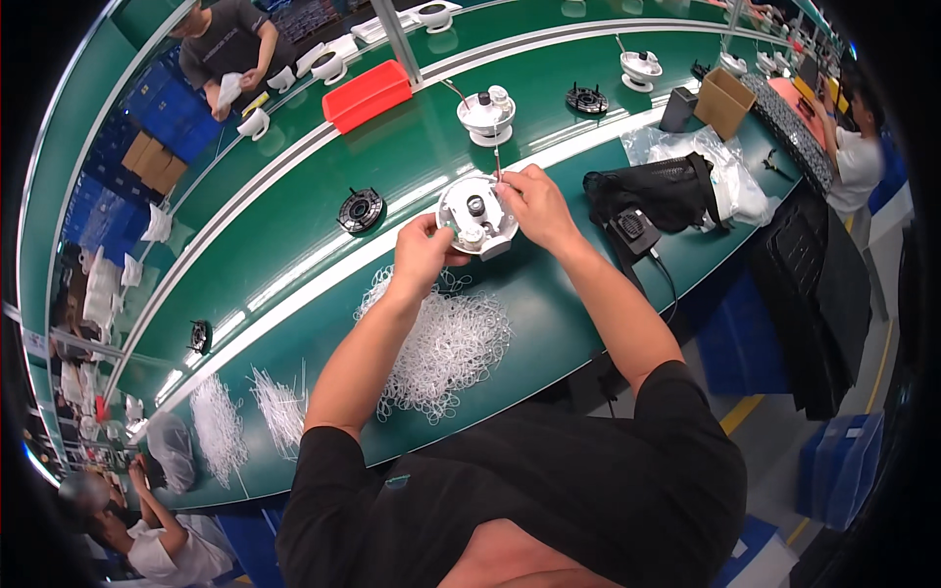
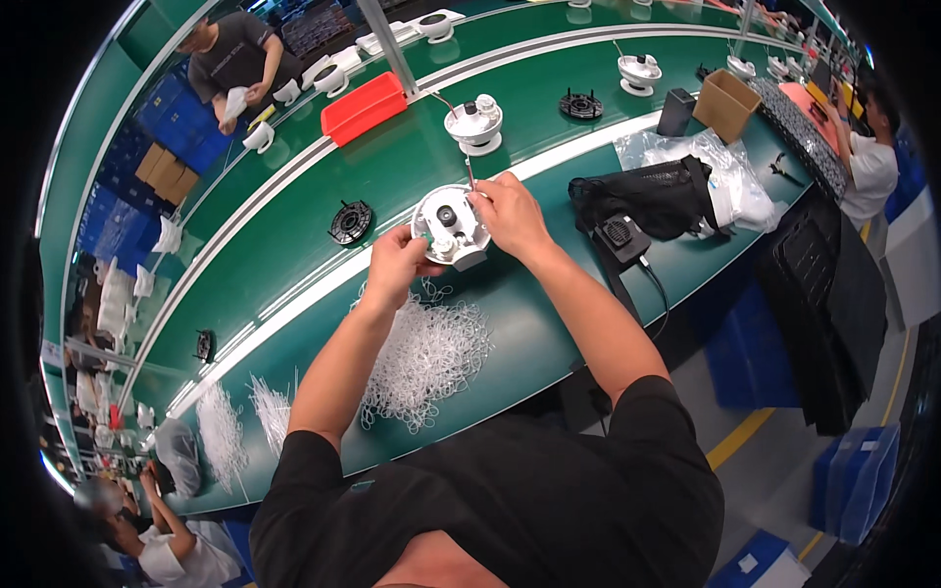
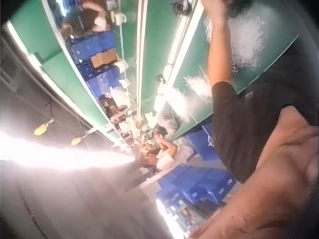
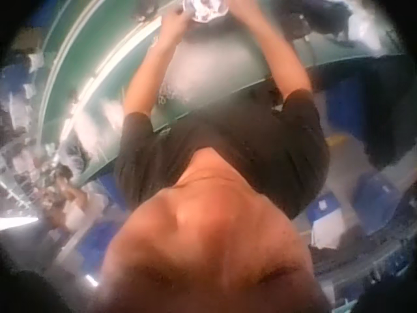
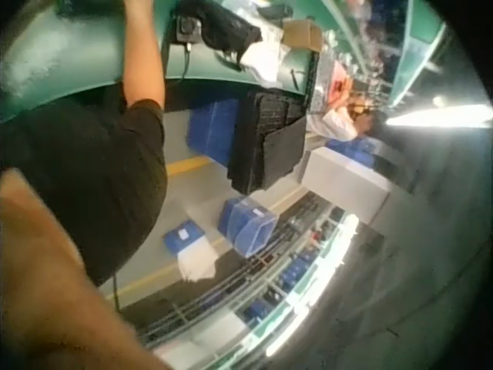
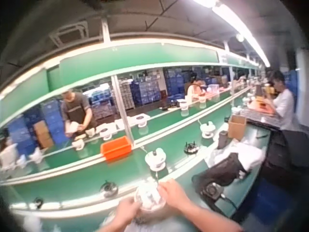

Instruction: The person assembles small white circular devices on a green workbench. They repeatedly pick up the devices, insert white zip ties into slots, and place the devices back down. The person also gathers and organizes piles of white zip ties on the table.

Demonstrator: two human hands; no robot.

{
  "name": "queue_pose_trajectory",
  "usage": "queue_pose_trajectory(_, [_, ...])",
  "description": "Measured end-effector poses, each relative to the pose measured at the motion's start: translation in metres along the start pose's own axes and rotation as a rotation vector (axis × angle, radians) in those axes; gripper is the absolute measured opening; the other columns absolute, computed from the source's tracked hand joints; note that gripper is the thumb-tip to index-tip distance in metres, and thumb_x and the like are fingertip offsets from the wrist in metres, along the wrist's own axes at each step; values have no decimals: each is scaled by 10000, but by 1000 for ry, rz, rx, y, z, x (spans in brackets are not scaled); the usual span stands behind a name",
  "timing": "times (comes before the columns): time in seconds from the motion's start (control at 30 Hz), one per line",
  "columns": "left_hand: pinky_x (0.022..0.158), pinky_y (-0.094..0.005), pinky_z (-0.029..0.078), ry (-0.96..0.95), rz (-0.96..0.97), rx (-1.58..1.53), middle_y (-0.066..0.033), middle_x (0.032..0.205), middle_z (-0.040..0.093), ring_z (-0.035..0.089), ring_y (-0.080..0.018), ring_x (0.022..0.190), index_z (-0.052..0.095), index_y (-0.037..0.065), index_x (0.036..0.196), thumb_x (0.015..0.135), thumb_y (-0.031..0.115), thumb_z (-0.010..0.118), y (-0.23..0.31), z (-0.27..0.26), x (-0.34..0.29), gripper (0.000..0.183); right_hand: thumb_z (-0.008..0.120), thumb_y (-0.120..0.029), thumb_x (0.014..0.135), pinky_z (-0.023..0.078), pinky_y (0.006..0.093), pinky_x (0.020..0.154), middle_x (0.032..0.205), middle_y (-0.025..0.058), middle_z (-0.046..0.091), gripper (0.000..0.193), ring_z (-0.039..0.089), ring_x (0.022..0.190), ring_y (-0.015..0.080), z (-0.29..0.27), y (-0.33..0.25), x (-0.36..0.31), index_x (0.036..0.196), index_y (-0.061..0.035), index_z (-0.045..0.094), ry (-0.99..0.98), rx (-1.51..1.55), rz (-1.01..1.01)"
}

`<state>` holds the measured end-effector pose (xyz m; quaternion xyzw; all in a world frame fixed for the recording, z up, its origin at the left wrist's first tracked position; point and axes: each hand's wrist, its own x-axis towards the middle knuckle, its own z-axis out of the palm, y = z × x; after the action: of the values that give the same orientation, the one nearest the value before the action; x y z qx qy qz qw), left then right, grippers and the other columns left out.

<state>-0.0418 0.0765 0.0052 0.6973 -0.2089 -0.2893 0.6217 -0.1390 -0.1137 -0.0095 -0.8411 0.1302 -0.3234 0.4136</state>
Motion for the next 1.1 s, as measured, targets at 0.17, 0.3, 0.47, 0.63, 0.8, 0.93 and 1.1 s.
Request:
queue_pose_trajectory(0.17, [632, -300, 632, -49, -76, 33, -181, 924, 692, 716, -225, 730, 597, -138, 1084, 863, 12, 511, -1, 25, 5, 281, 671, -216, 903, 495, 365, 758, 885, 138, 635, 236, 630, 827, 264, -13, 16, -1, 1031, -30, 740, 56, 191, 114])
queue_pose_trajectory(0.3, [636, -296, 631, -90, -159, 45, -193, 942, 694, 715, -231, 730, 610, -137, 1049, 870, 12, 512, -9, 29, 6, 252, 686, -240, 902, 491, 324, 760, 923, 122, 651, 262, 633, 838, 206, -9, 35, 4, 1043, -26, 741, 11, 313, 164])
queue_pose_trajectory(0.47, [635, -289, 628, -120, -193, 55, -194, 953, 693, 714, -232, 733, 599, -143, 1063, 870, 2, 509, -11, 30, 6, 258, 649, -213, 938, 501, 286, 798, 1020, 110, 711, 261, 645, 903, 140, -16, 34, 15, 1057, 1, 739, -175, 563, 374])
queue_pose_trajectory(0.63, [639, -287, 624, -127, -243, 98, -180, 955, 695, 716, -217, 725, 597, -138, 1068, 872, 9, 539, -3, 27, 6, 252, 640, -191, 944, 508, 267, 788, 981, 75, 728, 256, 656, 869, 136, -23, 27, 13, 1064, 18, 727, -160, 321, 122])
queue_pose_trajectory(0.8, [645, -274, 615, -145, -278, 90, -162, 947, 690, 713, -192, 722, 600, -129, 1076, 899, 63, 610, 4, 29, 7, 262, 606, -169, 961, 510, 272, 795, 931, 65, 735, 239, 647, 867, 110, -26, 22, 11, 1052, 22, 717, -277, 388, 112])
queue_pose_trajectory(0.93, [598, -259, 583, -63, -173, 127, -136, 963, 686, 693, -167, 703, 605, -100, 1125, 929, 141, 653, 0, 19, 18, 314, 551, -159, 988, 499, 273, 745, 875, 49, 706, 240, 614, 809, 97, -20, 28, 13, 1080, 13, 691, -268, 329, 150])
queue_pose_trajectory(1.1, [635, -268, 561, 119, 164, 103, -101, 980, 685, 672, -147, 762, 629, -54, 1117, 941, 112, 655, 8, 14, 45, 243, 521, -134, 991, 504, 323, 737, 858, 107, 678, 231, 640, 783, 182, -6, 32, 13, 1080, 28, 659, -139, 250, -2])
